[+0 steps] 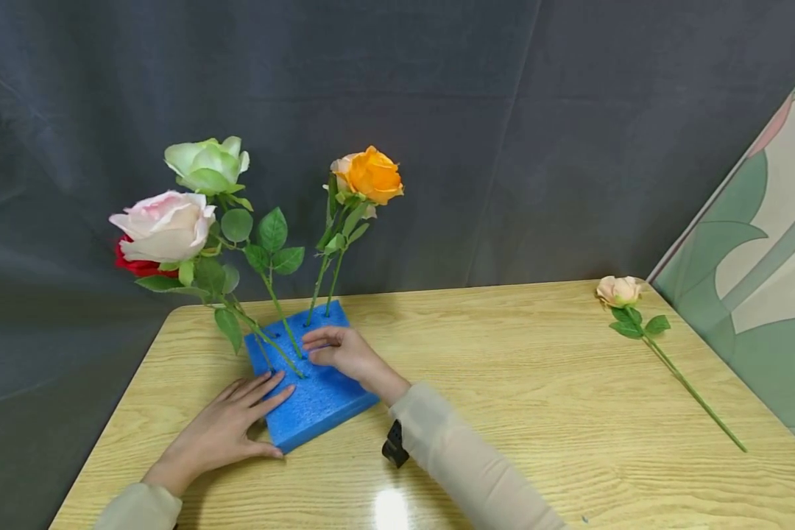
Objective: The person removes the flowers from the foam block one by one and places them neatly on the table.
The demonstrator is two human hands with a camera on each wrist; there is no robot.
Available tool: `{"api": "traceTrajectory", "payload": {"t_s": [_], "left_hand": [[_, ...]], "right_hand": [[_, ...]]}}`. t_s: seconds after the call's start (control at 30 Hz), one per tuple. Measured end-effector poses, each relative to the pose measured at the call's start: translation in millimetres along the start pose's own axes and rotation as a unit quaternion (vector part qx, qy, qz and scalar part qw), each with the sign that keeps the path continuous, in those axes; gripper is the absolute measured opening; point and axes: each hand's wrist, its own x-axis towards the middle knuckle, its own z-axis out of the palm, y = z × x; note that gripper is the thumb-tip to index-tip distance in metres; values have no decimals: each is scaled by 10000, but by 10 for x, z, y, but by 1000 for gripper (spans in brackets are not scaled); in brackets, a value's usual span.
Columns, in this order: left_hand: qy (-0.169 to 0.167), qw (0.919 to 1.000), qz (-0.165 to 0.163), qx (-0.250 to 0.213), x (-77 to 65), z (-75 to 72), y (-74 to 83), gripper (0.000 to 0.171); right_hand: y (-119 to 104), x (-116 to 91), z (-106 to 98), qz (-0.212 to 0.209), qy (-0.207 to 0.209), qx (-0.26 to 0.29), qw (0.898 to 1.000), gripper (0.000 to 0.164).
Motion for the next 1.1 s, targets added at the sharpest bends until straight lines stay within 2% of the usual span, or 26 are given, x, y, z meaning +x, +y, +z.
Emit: {"api": "traceTrajectory", "payload": {"t_s": [0.1,0.23,0.43,0.6,0.8,0.97,1.1], "left_hand": [[171,9998,99,42,6,13,-37,92],[576,9978,199,242,-41,33,-117,93],[847,9959,101,288,-74,20,-206,92],[773,9968,30,175,-72,17,-228,90],[438,9988,-215,-44,-88,5,-243,88],[138,9989,-390,-214,-80,-12,-241,87],[49,9987,-396,-301,-64,-18,-242,87]], "right_hand": [[12,7,30,-38,-67,72,9999,33],[33,4,85,-25,-128,160,9998,33],[58,19,156,14,-100,72,9999,34],[56,23,222,-9,-168,-63,9998,37],[57,35,287,37,-158,-248,9996,37],[60,47,301,135,-76,-100,9998,29],[69,57,295,115,-8,-11,9999,21]]}}
